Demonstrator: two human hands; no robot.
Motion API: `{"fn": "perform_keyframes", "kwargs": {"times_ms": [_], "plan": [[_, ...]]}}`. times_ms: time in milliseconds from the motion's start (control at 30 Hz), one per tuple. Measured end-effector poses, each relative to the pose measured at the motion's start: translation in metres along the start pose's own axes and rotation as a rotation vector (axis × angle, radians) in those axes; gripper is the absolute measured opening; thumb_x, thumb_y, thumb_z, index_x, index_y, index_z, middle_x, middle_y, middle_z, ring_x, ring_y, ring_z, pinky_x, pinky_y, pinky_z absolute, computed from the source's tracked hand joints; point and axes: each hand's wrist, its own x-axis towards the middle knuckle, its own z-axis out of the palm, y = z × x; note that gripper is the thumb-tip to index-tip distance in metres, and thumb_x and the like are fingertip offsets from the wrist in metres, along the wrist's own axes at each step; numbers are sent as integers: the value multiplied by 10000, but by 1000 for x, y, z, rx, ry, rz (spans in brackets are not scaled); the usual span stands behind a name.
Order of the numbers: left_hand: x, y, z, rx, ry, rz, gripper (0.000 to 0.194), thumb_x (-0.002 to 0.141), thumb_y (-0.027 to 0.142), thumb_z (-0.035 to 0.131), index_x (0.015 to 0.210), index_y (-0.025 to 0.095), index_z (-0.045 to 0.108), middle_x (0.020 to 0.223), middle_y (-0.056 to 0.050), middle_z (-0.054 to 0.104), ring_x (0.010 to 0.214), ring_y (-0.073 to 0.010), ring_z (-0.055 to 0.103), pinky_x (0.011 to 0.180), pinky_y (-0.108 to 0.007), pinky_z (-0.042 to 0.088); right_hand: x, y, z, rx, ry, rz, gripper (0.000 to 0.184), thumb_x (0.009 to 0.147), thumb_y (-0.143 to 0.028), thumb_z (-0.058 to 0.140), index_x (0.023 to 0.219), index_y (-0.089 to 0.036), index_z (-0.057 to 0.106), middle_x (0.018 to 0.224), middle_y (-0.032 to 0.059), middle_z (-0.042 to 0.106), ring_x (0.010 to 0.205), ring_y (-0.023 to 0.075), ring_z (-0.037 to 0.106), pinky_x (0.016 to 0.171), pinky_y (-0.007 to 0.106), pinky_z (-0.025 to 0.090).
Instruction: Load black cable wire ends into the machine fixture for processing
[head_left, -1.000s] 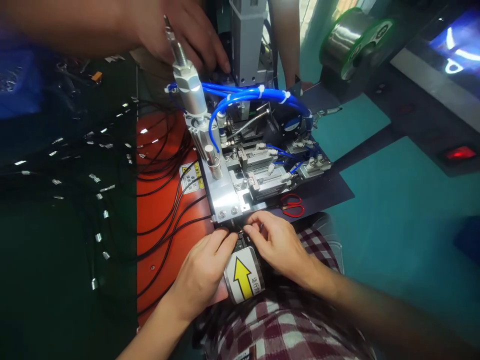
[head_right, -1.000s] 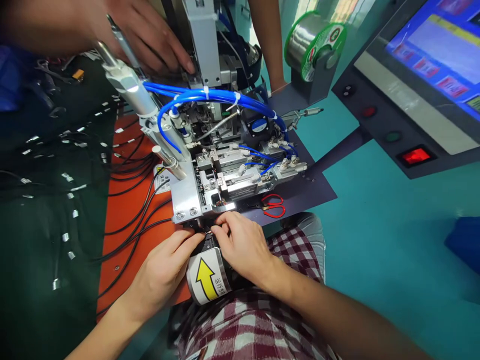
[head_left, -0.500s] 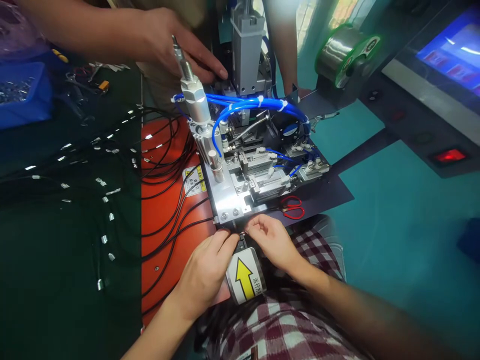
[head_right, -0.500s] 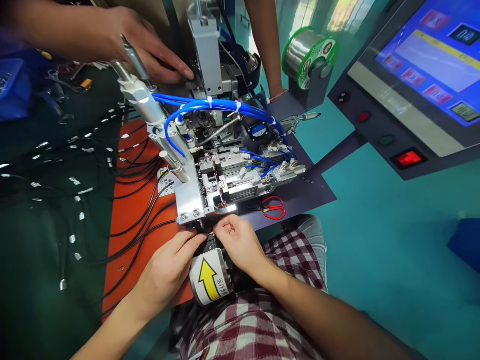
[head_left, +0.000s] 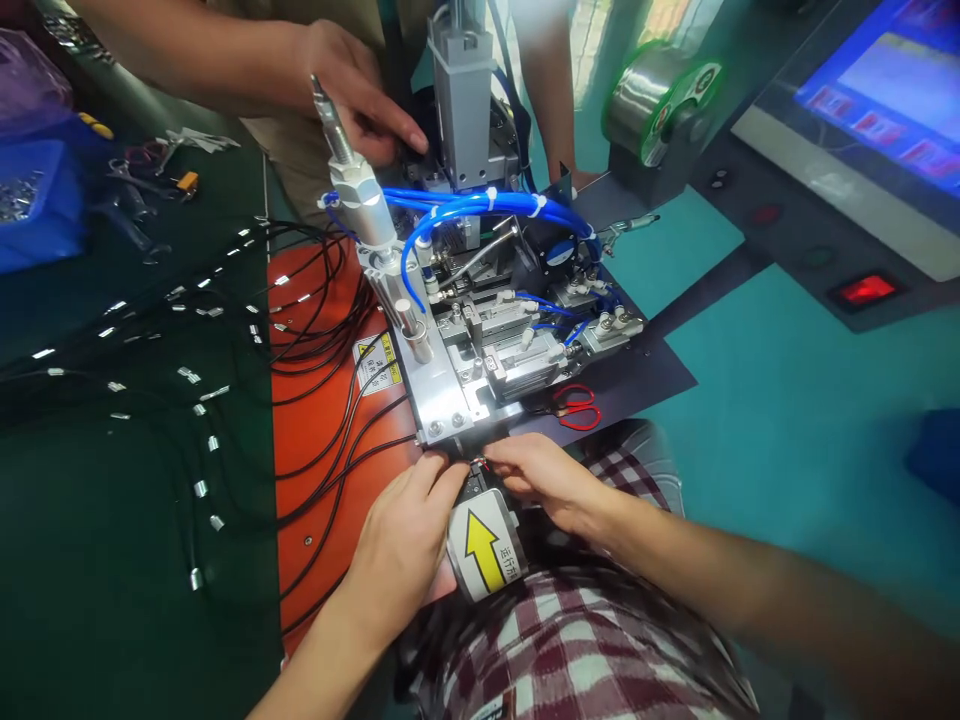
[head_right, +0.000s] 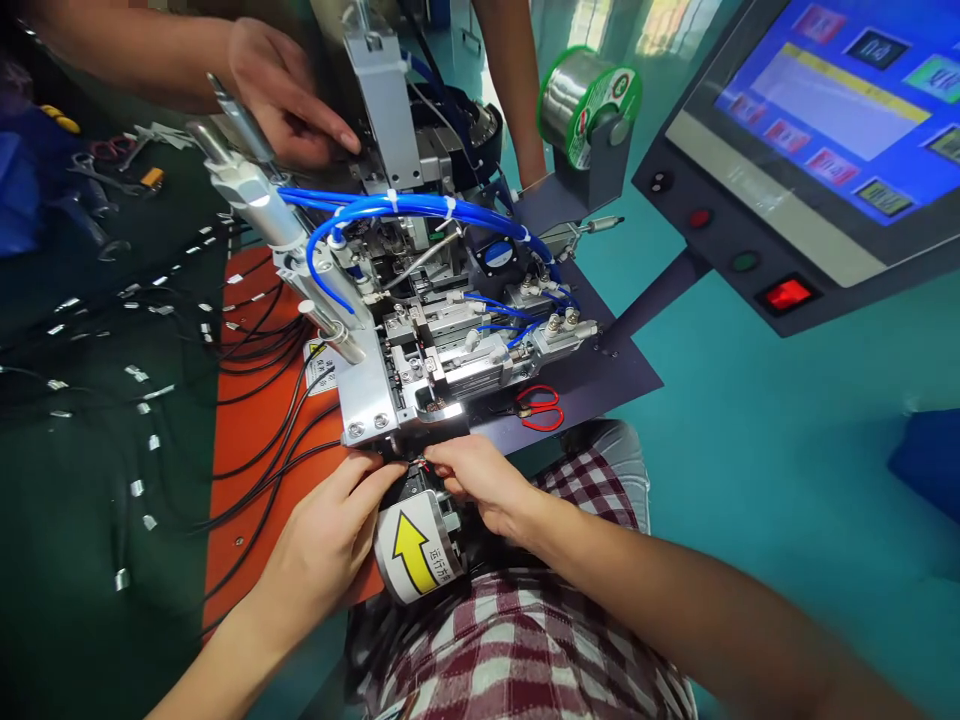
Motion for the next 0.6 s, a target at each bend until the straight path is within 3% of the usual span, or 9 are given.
{"fn": "perform_keyframes", "kwargs": {"times_ms": [133, 233, 367, 467, 533, 600], "plan": [[-2, 0, -2, -6, -16, 0, 329, 878, 66, 369, 1126, 111, 580, 985, -130, 623, 813, -231, 624, 666, -343, 558, -9, 18, 0, -36, 50, -107, 344, 729, -470, 637, 633, -160, 523, 540, -70, 383, 451, 53, 243, 437, 226, 138], [-3, 0, -1, 1, 4, 16, 330, 869, 74, 384, 1135, 102, 577, 979, -138, 625, 815, -240, 619, 660, -352, 553, -14, 28, 1, -158, 124, -207, 288, 740, -436, 639, 718, -155, 582, 571, -44, 452, 488, 82, 343, 453, 227, 229], [-3, 0, 0, 20, 26, 36, 305, 878, 83, 401, 1123, 87, 583, 946, -137, 625, 790, -241, 610, 638, -356, 548, -19, 23, -1, -617, 244, -490, 169, 828, -310, 550, 744, -172, 598, 615, -11, 525, 552, 118, 435, 536, 256, 321], [-2, 0, 0, 46, 46, 48, 290, 890, 77, 398, 1107, 86, 590, 942, -131, 627, 773, -230, 602, 637, -350, 542, -19, 12, -6, -920, 258, -684, 132, 850, -239, 522, 772, -181, 613, 666, 2, 564, 606, 132, 473, 597, 275, 333], [-2, 0, 1, 58, 51, 54, 292, 892, 71, 388, 1101, 86, 592, 938, -128, 626, 767, -223, 596, 634, -342, 537, -15, 7, -10, -835, 185, -621, 123, 842, -241, 527, 764, -178, 598, 643, -9, 545, 582, 122, 462, 562, 257, 331], [-1, -1, 1, 67, 53, 58, 294, 892, 64, 382, 1097, 84, 591, 929, -124, 620, 765, -217, 585, 634, -333, 530, -7, 5, -15, -604, 61, -465, 133, 824, -273, 546, 739, -173, 571, 598, -33, 502, 527, 100, 423, 498, 228, 311]]}}
